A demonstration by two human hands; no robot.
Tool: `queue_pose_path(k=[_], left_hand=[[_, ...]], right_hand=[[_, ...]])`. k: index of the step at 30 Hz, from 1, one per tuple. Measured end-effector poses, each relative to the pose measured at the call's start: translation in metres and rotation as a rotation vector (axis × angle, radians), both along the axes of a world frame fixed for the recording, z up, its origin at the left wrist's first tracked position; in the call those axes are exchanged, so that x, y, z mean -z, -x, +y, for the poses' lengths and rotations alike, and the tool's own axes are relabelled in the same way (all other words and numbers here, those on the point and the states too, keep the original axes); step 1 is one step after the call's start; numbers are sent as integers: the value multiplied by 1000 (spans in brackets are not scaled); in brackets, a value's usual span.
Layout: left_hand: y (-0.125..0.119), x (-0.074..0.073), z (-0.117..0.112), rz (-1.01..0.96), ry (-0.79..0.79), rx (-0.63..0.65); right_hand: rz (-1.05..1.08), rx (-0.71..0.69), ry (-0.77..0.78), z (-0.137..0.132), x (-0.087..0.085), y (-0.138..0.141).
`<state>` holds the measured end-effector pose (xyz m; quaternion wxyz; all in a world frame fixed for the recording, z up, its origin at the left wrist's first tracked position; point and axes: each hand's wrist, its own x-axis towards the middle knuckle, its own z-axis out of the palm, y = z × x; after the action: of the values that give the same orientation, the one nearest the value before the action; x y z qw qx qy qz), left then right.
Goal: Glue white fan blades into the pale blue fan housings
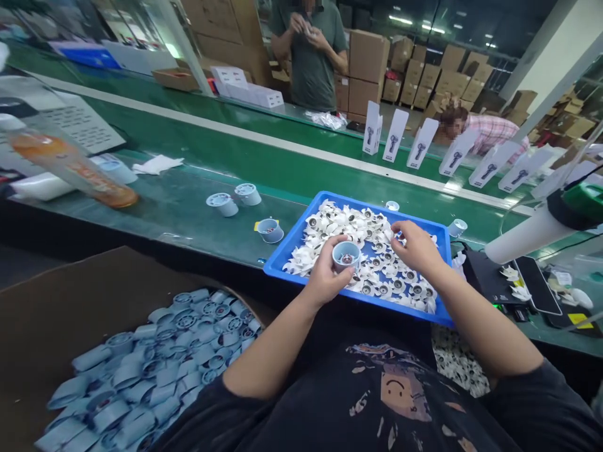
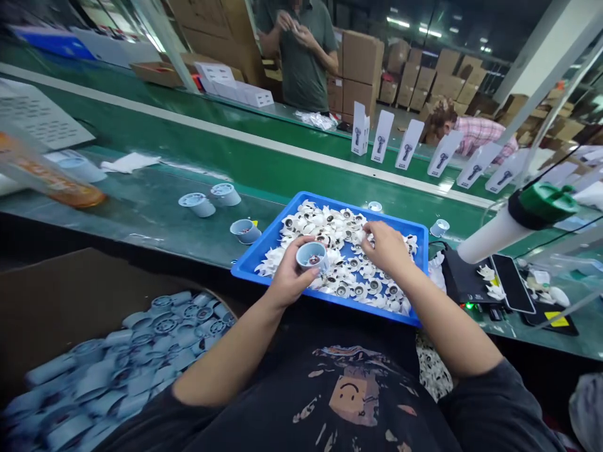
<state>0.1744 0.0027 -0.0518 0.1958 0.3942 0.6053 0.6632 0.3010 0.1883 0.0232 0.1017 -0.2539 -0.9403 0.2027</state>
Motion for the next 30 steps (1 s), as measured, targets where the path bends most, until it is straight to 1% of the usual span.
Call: queue_pose_path(k=[3,4,6,8,10,11,12,13,14,16,17,18,19,20,22,26,28,30], left_hand=[[-8,-6,-20,75,89,127],[-11,-9,-25,122,117,175],[-16,-16,-32,245,122,255],[-21,-21,-34,374,82,293],[-26,-24,-33,476,33,304],[-27,-25,-33,511,12,301],[-29,-26,-33,537,-5,297],[-31,-26,-33,555,-16,293],[-32,-27,-33,569,-22,287],[-35,-28,-35,593,-15,277],[-36,-28,-36,609,-6,267],[-37,-28,-37,628,-1,252],[-38,-28,-38,648,1,236],[-40,-27,-39,669,-3,219],[-43,-26,-42,710,-29,169],[-51,-25,-44,786,-88,54],[-53,-24,-43,818,-88,36],[-53,-23,-41,830,-81,49]], right_hand=[[154,-92,396,-31,3,-38],[196,-110,521,-41,6,-49],[260,-125,732,-56,12,-64],[302,-125,881,-66,17,-71],[336,-123,981,-72,16,-73],[352,-124,1002,-74,14,-74],[360,-128,973,-77,11,-74],[362,-141,885,-80,6,-75],[356,-161,746,-84,1,-76],[308,-217,404,-91,-8,-77],[276,-244,257,-93,-11,-77],[247,-268,160,-96,-14,-76],[225,-288,101,-97,-14,-75],[209,-304,67,-97,-14,-74],[204,-335,46,-97,-12,-69],[196,-380,103,-95,-4,-60],[192,-380,127,-94,-1,-58],[196,-354,137,-92,-1,-61]])
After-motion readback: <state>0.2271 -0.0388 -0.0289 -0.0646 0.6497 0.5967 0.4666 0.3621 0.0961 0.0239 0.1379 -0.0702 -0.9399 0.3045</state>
